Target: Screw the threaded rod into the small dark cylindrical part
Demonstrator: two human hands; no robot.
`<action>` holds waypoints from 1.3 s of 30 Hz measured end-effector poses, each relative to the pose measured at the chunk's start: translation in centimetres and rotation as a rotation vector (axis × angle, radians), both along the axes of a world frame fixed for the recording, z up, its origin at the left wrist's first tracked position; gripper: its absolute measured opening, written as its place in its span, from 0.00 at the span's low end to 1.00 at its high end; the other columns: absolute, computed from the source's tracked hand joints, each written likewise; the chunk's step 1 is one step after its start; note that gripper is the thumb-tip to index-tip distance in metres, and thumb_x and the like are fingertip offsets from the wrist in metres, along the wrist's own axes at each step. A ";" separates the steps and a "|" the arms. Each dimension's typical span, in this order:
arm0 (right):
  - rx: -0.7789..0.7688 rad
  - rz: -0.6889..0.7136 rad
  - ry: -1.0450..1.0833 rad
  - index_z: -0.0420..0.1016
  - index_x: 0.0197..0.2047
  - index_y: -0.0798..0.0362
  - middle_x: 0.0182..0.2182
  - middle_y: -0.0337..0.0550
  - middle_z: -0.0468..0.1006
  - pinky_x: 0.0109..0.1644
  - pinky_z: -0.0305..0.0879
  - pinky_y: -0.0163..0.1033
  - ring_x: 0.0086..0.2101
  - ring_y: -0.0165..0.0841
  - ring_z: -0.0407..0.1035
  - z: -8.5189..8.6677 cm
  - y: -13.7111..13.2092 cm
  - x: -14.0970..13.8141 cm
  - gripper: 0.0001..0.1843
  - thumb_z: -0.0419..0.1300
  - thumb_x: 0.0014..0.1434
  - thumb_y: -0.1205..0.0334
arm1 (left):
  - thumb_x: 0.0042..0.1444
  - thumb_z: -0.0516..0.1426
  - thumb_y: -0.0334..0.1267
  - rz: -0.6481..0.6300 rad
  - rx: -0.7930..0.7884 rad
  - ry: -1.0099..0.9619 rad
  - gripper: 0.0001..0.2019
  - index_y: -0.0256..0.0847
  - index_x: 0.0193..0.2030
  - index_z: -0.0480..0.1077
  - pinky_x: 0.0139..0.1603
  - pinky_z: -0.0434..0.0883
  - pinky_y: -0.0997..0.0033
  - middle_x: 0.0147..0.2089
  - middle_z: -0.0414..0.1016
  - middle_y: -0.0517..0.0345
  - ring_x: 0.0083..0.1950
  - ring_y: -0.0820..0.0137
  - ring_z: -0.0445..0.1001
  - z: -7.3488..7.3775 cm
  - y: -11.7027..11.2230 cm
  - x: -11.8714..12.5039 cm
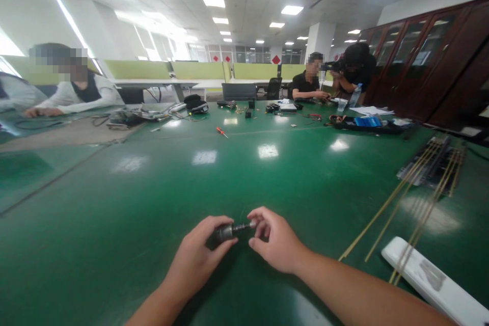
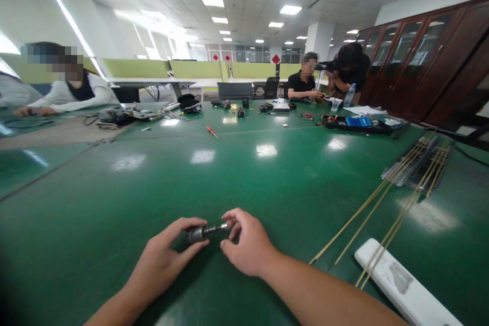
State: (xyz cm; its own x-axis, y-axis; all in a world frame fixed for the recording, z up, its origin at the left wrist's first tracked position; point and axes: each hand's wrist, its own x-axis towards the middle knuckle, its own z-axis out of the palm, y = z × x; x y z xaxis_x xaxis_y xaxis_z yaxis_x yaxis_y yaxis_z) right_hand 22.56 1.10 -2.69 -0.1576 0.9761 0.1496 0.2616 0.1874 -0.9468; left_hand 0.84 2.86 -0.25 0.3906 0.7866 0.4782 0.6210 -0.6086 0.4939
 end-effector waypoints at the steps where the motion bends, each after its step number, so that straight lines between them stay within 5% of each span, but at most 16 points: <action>1: 0.000 0.003 -0.003 0.72 0.49 0.50 0.39 0.39 0.75 0.39 0.65 0.38 0.32 0.30 0.69 0.0 0.0 0.0 0.23 0.65 0.48 0.70 | 0.56 0.62 0.41 -0.011 -0.003 -0.001 0.11 0.45 0.46 0.75 0.46 0.76 0.70 0.43 0.80 0.56 0.44 0.66 0.80 0.0 -0.1 0.1; 22: 0.065 0.021 -0.034 0.81 0.36 0.53 0.29 0.39 0.76 0.34 0.62 0.35 0.30 0.31 0.68 1.3 -0.6 0.0 0.07 0.67 0.51 0.64 | 0.58 0.61 0.37 -0.133 0.027 0.008 0.10 0.45 0.47 0.73 0.45 0.75 0.73 0.42 0.79 0.58 0.42 0.69 0.79 -0.2 -0.8 0.7; 39: 0.069 0.002 -0.019 0.81 0.34 0.53 0.28 0.38 0.77 0.34 0.61 0.33 0.29 0.29 0.68 1.4 -0.8 -0.2 0.05 0.67 0.51 0.65 | 0.59 0.62 0.36 -0.145 0.053 0.019 0.11 0.47 0.48 0.71 0.45 0.74 0.73 0.42 0.79 0.61 0.42 0.71 0.78 -0.2 -0.8 0.7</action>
State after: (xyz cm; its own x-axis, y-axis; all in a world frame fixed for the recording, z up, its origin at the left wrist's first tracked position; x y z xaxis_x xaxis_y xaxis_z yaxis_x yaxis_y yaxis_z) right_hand 22.37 0.31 -1.32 -0.1630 0.9633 0.2135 0.2787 0.2525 -0.9266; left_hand 1.49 2.03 -0.47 0.5078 0.6952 0.5087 0.5337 -0.7175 0.4476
